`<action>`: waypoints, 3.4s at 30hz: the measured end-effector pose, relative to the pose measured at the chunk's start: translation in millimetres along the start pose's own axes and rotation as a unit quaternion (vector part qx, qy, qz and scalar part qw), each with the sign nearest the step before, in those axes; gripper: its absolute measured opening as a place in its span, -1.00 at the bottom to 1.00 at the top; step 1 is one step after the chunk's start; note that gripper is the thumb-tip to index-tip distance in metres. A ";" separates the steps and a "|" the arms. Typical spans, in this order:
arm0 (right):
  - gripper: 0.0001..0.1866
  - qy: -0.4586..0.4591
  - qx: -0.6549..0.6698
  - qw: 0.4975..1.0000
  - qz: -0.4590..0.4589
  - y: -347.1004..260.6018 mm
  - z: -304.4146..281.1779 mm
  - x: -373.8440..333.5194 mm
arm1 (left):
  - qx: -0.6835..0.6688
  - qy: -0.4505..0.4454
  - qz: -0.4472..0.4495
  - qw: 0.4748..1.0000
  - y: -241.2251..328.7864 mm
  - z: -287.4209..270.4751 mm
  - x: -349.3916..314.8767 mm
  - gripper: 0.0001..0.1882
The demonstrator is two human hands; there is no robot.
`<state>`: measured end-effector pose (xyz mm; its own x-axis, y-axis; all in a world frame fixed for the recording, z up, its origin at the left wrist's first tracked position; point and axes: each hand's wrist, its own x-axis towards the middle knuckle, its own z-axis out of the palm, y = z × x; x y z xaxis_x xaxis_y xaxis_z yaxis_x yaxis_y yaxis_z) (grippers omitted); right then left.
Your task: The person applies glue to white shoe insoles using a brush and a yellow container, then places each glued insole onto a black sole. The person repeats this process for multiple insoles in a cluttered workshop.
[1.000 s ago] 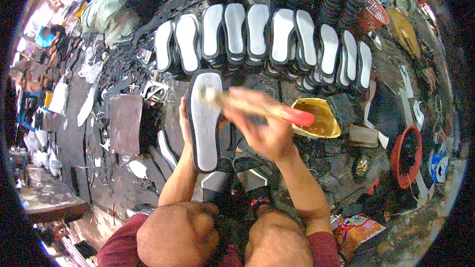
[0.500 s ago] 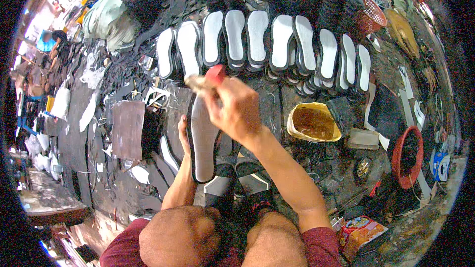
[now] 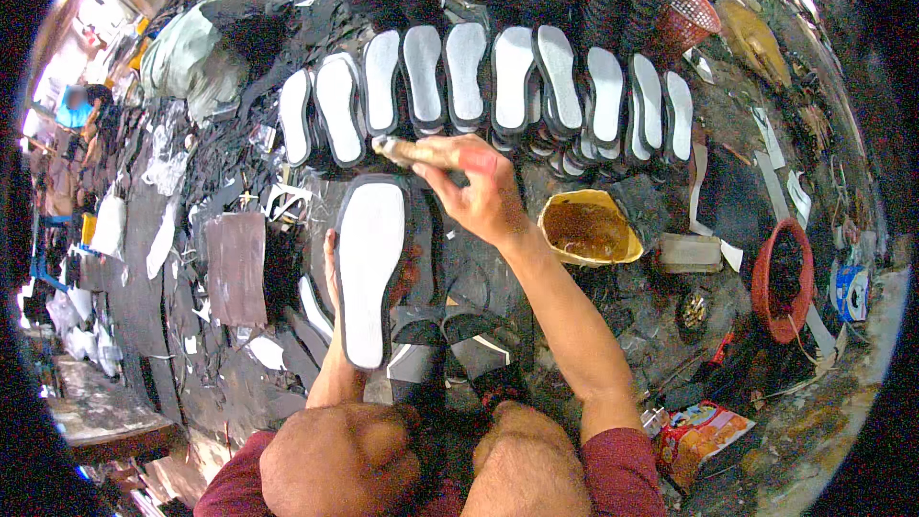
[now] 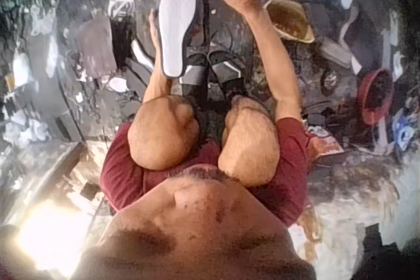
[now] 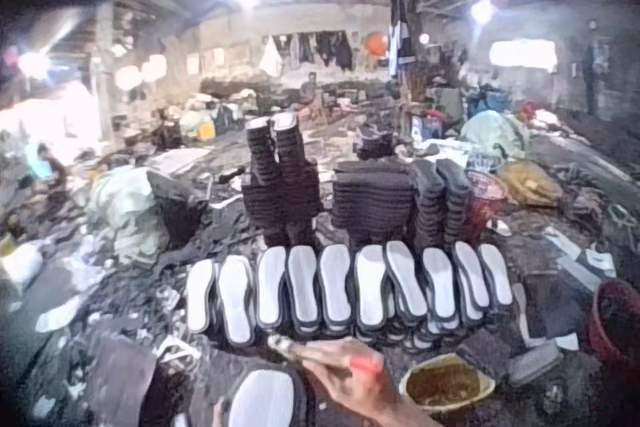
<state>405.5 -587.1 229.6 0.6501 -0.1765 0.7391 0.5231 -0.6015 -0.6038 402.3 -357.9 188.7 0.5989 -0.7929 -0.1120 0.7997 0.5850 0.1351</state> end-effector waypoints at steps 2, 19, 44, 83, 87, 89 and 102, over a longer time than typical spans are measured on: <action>-0.79 0.085 0.095 0.987 0.100 5.3 -5.0 -2.2 | -0.111 0.041 0.002 0.993 -6.0 12.1 10.0 -0.16; 0.07 0.209 0.076 0.939 0.264 -39.0 -38.1 -76.8 | 0.596 -0.043 0.257 0.760 -7.0 32.4 86.2 -0.13; -0.76 -0.104 -0.340 0.847 0.396 58.8 -157.7 -143.5 | 0.457 0.267 0.361 0.768 65.3 -149.0 56.2 -0.32; -0.80 -0.112 0.008 0.987 0.113 -31.6 0.5 -10.2 | 0.056 0.102 0.004 0.993 -8.4 -3.4 58.2 -0.14; -0.77 -0.231 0.044 0.971 0.035 -82.0 9.6 -57.1 | 0.169 0.204 0.060 0.962 17.5 -34.0 62.2 -0.25; -0.69 -0.265 0.086 0.960 0.002 -98.8 1.1 -73.0 | 0.128 0.207 0.091 0.966 13.5 -45.5 54.8 -0.25; -0.79 -0.263 0.194 0.936 0.130 -112.5 -26.2 -92.6 | -0.030 0.080 0.115 0.990 20.1 -5.2 41.5 -0.19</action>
<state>272.0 -523.5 236.9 0.9113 0.1915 0.3646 0.4042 -0.2461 -0.8810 443.4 -378.2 181.7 0.7605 -0.6030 -0.2409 0.6395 0.7600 0.1161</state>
